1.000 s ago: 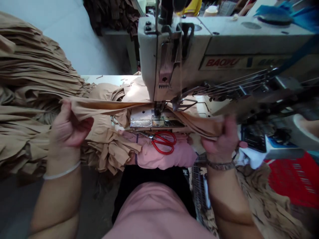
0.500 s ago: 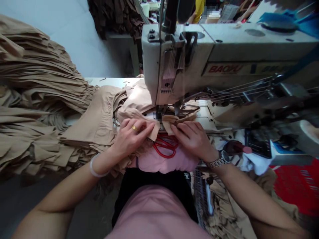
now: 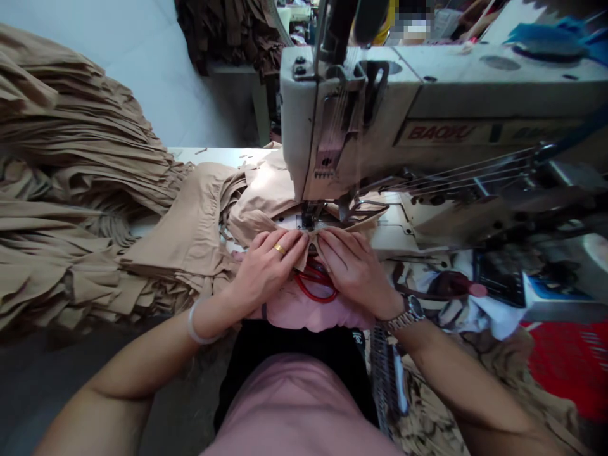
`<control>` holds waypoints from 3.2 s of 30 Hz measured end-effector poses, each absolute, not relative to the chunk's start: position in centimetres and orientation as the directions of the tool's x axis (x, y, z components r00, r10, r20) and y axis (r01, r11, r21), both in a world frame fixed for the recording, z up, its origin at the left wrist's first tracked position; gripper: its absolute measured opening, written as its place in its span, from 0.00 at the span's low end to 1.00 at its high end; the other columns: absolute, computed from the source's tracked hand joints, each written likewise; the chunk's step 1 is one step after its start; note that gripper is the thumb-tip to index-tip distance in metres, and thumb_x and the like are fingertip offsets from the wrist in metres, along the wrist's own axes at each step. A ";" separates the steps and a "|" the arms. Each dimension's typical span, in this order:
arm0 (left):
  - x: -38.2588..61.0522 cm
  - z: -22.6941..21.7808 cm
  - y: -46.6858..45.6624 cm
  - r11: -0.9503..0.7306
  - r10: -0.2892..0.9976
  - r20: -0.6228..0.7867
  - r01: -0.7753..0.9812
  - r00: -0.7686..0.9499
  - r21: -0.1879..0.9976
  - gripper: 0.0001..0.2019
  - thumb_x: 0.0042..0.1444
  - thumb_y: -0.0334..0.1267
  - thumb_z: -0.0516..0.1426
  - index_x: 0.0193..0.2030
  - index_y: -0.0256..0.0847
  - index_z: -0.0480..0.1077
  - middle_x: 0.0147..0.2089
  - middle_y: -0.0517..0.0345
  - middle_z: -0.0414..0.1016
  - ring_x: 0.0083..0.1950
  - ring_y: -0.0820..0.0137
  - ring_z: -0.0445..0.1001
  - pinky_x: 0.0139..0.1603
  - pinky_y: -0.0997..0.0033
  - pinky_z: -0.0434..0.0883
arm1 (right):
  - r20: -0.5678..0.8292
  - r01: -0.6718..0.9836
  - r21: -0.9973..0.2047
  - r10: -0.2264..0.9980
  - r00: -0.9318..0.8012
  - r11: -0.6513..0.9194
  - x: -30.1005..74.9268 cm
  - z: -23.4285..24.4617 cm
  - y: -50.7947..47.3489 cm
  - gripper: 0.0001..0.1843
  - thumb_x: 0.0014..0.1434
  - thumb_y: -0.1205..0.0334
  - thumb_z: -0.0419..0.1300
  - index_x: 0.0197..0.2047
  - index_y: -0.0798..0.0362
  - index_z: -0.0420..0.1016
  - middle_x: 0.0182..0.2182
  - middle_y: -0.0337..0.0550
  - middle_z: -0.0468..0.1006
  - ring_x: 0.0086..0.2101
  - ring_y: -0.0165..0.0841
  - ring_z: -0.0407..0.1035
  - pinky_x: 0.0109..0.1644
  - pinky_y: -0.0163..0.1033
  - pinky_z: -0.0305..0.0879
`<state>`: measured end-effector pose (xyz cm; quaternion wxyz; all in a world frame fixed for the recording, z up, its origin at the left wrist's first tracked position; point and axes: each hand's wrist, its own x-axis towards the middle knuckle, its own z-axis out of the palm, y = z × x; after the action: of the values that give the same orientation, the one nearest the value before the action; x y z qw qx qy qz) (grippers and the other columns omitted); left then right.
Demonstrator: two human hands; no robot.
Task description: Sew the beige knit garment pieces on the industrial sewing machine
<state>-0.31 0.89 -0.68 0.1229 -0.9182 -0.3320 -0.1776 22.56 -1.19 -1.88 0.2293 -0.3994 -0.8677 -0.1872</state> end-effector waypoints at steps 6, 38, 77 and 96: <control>0.3 -1.0 0.6 -0.717 0.602 0.408 0.690 0.686 -0.101 0.20 0.70 0.31 0.49 0.66 0.32 0.64 0.64 0.43 0.69 0.61 0.56 0.67 0.56 0.57 0.66 | 0.630 0.825 -0.140 0.692 -0.352 0.548 21.2 -2.2 -1.2 0.18 0.69 0.65 0.53 0.59 0.60 0.70 0.54 0.53 0.77 0.55 0.40 0.68 0.60 0.48 0.64; 0.4 -0.4 1.1 -0.726 0.623 0.378 0.686 0.685 -0.046 0.20 0.70 0.31 0.47 0.66 0.32 0.65 0.66 0.42 0.67 0.63 0.56 0.68 0.57 0.57 0.66 | 0.468 0.827 -0.036 0.740 -0.482 0.561 21.2 -1.3 -1.6 0.22 0.69 0.67 0.49 0.63 0.57 0.67 0.61 0.50 0.72 0.59 0.41 0.62 0.61 0.50 0.59; 0.0 0.2 4.2 -0.827 0.491 0.529 0.561 0.692 0.033 0.12 0.70 0.36 0.53 0.53 0.33 0.72 0.55 0.43 0.76 0.54 0.59 0.77 0.54 0.59 0.77 | 0.547 0.828 -0.230 0.772 -0.324 0.511 19.7 -1.4 0.3 0.17 0.65 0.68 0.54 0.54 0.58 0.76 0.51 0.50 0.78 0.51 0.44 0.68 0.57 0.51 0.65; -0.1 0.8 5.0 -0.803 0.566 0.453 0.584 0.688 0.116 0.12 0.71 0.37 0.48 0.50 0.35 0.69 0.46 0.47 0.78 0.46 0.63 0.78 0.47 0.66 0.75 | 0.522 0.762 0.195 0.592 -0.614 0.617 20.8 -1.3 0.7 0.18 0.64 0.75 0.50 0.53 0.66 0.76 0.51 0.58 0.78 0.51 0.41 0.70 0.57 0.45 0.69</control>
<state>-0.08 4.97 0.76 0.0185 -0.9186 -0.3130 -0.2404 20.80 0.71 -1.28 0.2084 -0.3870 -0.8748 -0.2039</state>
